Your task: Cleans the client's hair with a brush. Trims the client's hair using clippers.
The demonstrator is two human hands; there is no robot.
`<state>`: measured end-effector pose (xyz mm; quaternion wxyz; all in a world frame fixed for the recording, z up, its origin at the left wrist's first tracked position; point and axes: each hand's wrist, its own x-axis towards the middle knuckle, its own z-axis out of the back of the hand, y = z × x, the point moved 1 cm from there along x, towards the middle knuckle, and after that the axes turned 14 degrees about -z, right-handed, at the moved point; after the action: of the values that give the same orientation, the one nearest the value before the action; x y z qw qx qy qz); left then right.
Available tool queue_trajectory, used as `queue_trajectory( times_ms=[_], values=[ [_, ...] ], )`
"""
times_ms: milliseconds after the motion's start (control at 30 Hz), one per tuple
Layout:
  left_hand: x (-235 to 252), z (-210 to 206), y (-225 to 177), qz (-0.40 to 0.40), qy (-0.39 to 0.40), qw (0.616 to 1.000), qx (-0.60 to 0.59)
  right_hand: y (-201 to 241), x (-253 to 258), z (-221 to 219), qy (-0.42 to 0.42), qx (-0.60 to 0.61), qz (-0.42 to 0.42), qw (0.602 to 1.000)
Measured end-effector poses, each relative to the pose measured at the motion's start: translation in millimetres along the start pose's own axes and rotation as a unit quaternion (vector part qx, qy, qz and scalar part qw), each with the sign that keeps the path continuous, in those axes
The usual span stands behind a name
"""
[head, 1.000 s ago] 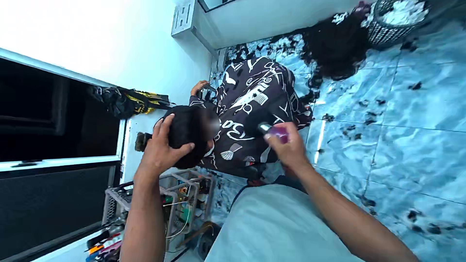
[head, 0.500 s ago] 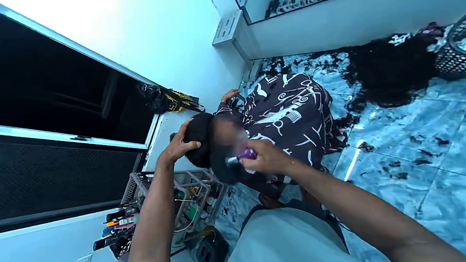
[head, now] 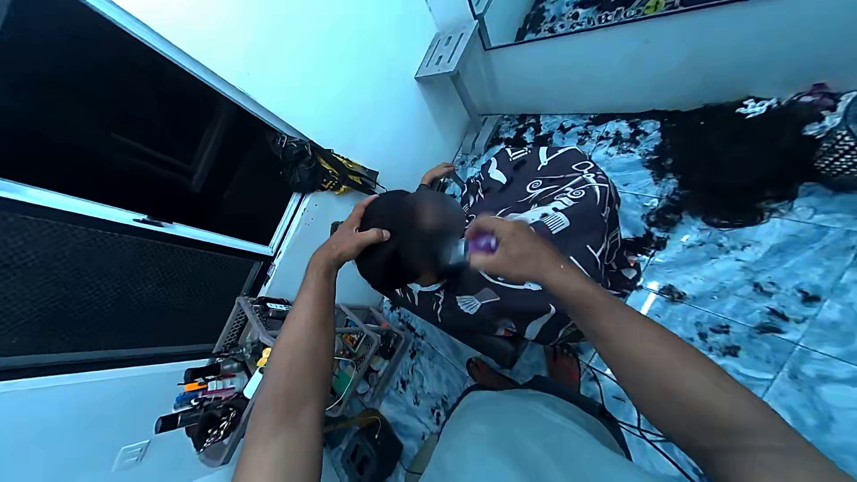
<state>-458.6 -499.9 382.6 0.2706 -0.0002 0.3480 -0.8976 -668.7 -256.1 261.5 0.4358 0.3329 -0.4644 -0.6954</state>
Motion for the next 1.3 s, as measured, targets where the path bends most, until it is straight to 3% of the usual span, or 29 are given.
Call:
queue_trajectory(
  times_ms=[67,100,167,200,233,300,333,400,433,467,500,567,600,633,700,733,767,867,933,967,1033,1100,1167,1233,1300],
  values=[
    [5,2,1,0.004,0.007,1.0,-0.007,8,-26,-9,0.151,-0.028,-0.004,0.988],
    [8,3,1,0.006,0.011,1.0,-0.013,8,-35,-17,0.125,-0.011,-0.005,0.992],
    [12,6,3,0.008,0.011,1.0,-0.025,3,-43,-51,-0.051,0.037,0.005,0.998],
    [13,6,4,0.01,0.012,0.999,-0.03,-2,-45,-74,-0.074,0.039,0.008,0.996],
    [13,7,7,0.012,0.011,0.999,-0.031,-7,-48,-97,-0.029,0.026,0.004,0.999],
    [13,8,15,0.019,0.002,0.999,-0.035,-4,-59,-118,0.141,0.018,-0.037,0.989],
    [13,8,19,0.02,-0.003,0.999,-0.04,1,-65,-117,0.158,0.046,-0.053,0.985],
    [12,8,24,0.016,-0.014,0.998,-0.051,17,-71,-103,0.01,0.115,-0.022,0.993],
    [10,8,26,0.015,-0.02,0.998,-0.054,21,-65,-99,-0.095,0.117,0.028,0.988],
    [7,7,27,0.013,-0.024,0.998,-0.055,21,-53,-95,-0.148,0.093,0.079,0.981],
    [5,5,30,0.013,-0.031,0.998,-0.059,20,-43,-90,-0.129,0.043,0.095,0.986],
    [3,3,33,0.015,-0.054,0.996,-0.068,30,-32,-75,0.053,-0.066,0.028,0.996],
    [2,3,35,0.016,-0.067,0.995,-0.073,40,-31,-68,0.104,-0.091,0.002,0.99],
    [2,3,39,0.015,-0.079,0.994,-0.079,50,-32,-61,0.086,-0.095,0.001,0.992],
    [3,2,44,0.01,-0.108,0.99,-0.092,61,-22,-52,-0.054,-0.096,0.062,0.992],
    [1,-1,47,0.005,-0.128,0.987,-0.096,59,-14,-52,-0.077,-0.117,0.088,0.986],
    [-3,-5,50,-0.006,-0.163,0.982,-0.098,54,-9,-53,-0.032,-0.149,0.084,0.985],
    [-35,-11,57,-0.085,-0.373,0.919,-0.09,25,-31,-54,0.213,-0.115,-0.044,0.969],
    [-85,-38,67,-0.082,-0.541,0.833,-0.089,6,-66,-62,0.198,0.038,-0.139,0.97],
    [-119,-69,73,-0.036,-0.583,0.807,-0.089,-5,-81,-72,0.177,0.135,-0.185,0.957],
    [-184,-149,85,0.065,-0.576,0.804,-0.136,-21,-94,-109,0.201,0.31,-0.265,0.891],
    [-220,-211,71,0.111,-0.439,0.856,-0.25,-26,-97,-156,0.256,0.357,-0.304,0.845],
    [-223,-228,54,0.123,-0.305,0.876,-0.352,-18,-94,-201,0.295,0.256,-0.251,0.886],
    [-222,-223,68,0.176,-0.312,0.853,-0.38,-10,-89,-233,0.34,0.068,-0.095,0.933],
    [-235,-203,102,0.291,-0.264,0.879,-0.269,2,-75,-252,0.387,-0.165,0.057,0.905]
  ],
)
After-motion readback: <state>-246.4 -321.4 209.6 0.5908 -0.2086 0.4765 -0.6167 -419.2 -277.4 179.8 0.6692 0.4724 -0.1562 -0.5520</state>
